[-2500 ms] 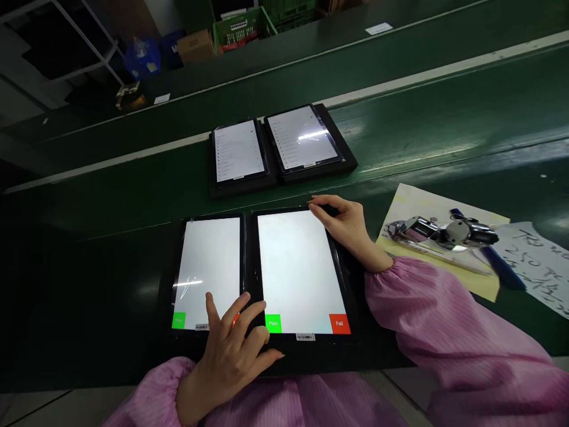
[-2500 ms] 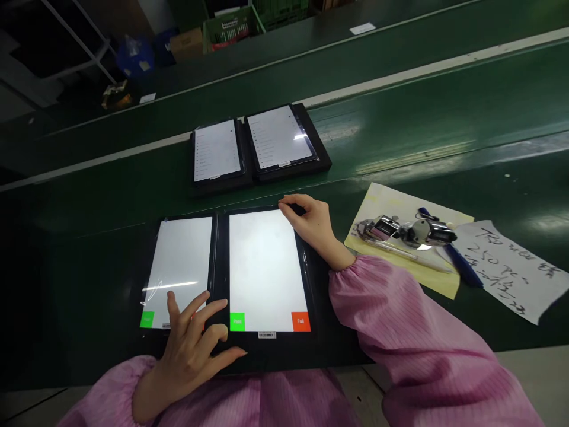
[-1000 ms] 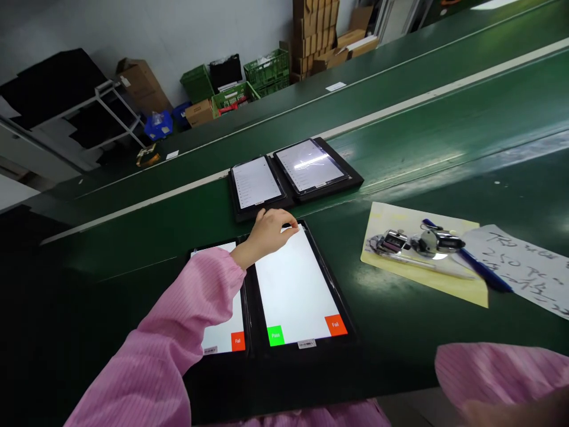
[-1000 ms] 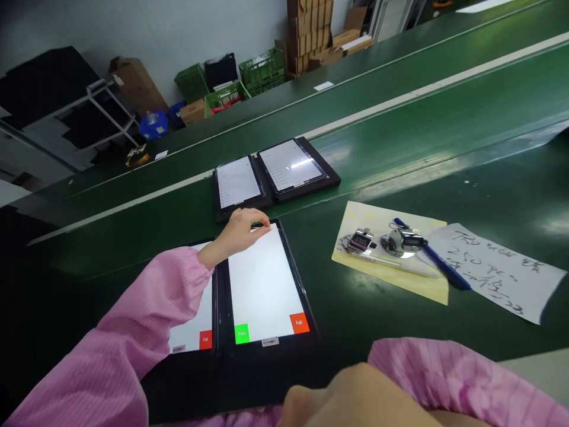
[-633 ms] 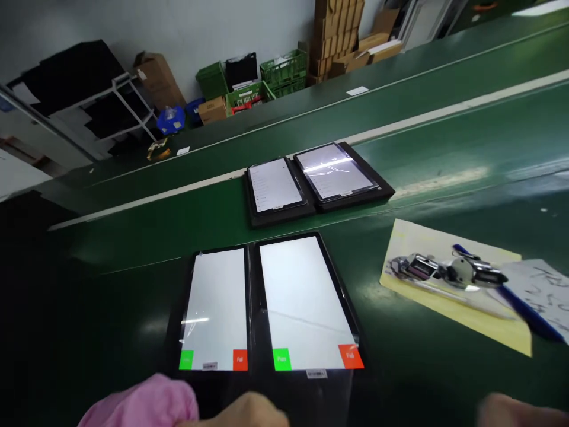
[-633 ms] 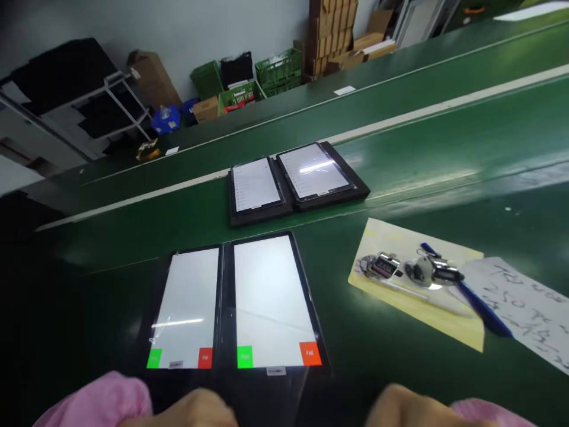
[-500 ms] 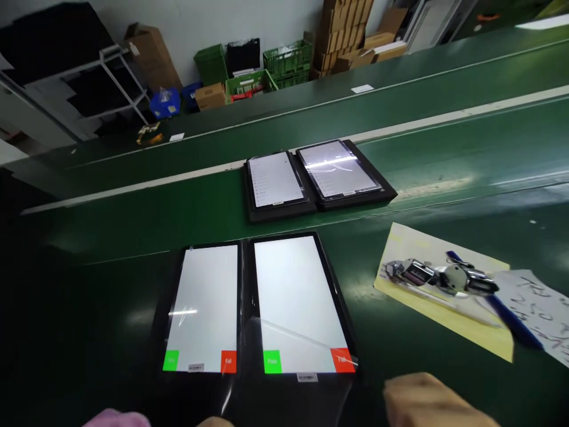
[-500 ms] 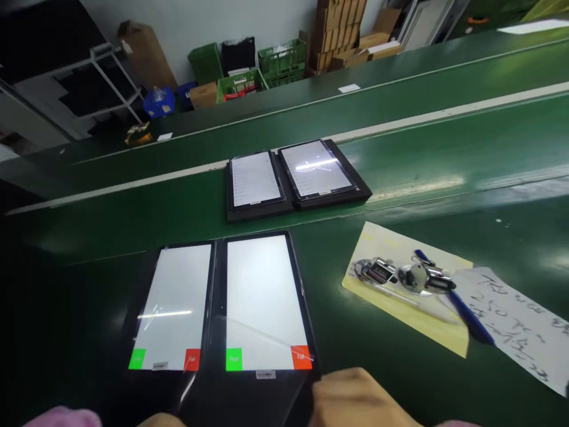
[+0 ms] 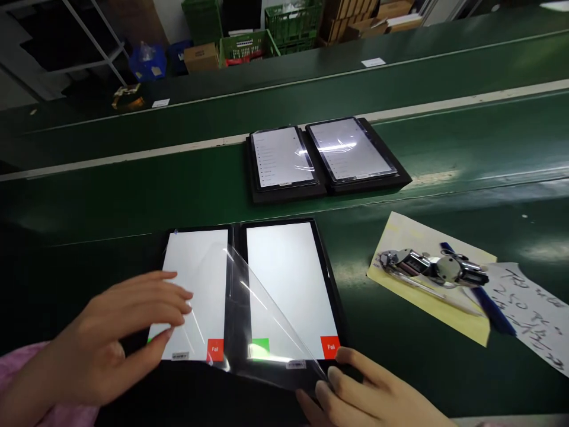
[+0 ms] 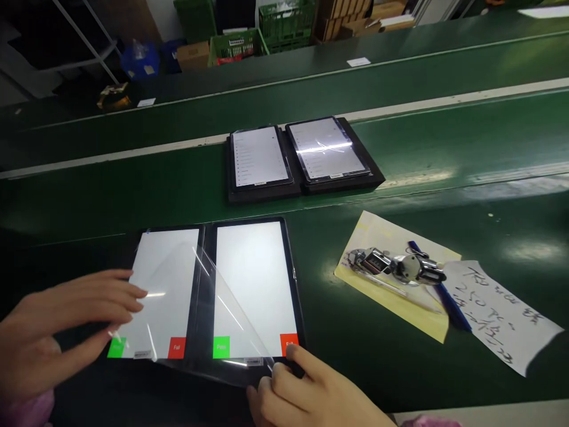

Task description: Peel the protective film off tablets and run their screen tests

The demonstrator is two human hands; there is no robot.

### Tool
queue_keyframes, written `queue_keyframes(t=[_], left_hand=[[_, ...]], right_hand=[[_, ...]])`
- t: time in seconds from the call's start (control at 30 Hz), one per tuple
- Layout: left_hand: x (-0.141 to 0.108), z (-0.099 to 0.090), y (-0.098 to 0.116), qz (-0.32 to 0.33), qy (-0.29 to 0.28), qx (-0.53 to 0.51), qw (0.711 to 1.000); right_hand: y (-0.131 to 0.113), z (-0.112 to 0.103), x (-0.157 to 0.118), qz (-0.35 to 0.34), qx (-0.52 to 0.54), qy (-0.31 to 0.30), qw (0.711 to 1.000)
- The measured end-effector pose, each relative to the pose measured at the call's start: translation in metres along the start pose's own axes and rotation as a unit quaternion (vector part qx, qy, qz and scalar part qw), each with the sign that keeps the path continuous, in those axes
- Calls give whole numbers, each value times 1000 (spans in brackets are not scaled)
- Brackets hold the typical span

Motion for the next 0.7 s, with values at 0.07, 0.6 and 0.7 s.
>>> queue_keyframes(t=[0.07, 0.6, 0.7], left_hand=[[25, -1, -10, -11, 25, -21, 999], [56, 34, -22, -176, 85, 22, 980], [20, 56, 18, -23, 81, 25, 996]], right_hand=[[5, -3, 5, -2, -21, -8, 1000], [65, -8, 64, 45, -37, -10, 998], [140, 5, 64, 187, 120, 50, 974]])
Point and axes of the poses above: each hand's wrist, its own x-axis towards the middle knuckle, its own z-axis out of the palm, y = z × x, the point moved 5 cm from there along x, towards the middle knuckle, and after that the axes turned 7 degrees about -z, right-handed, at the moved point
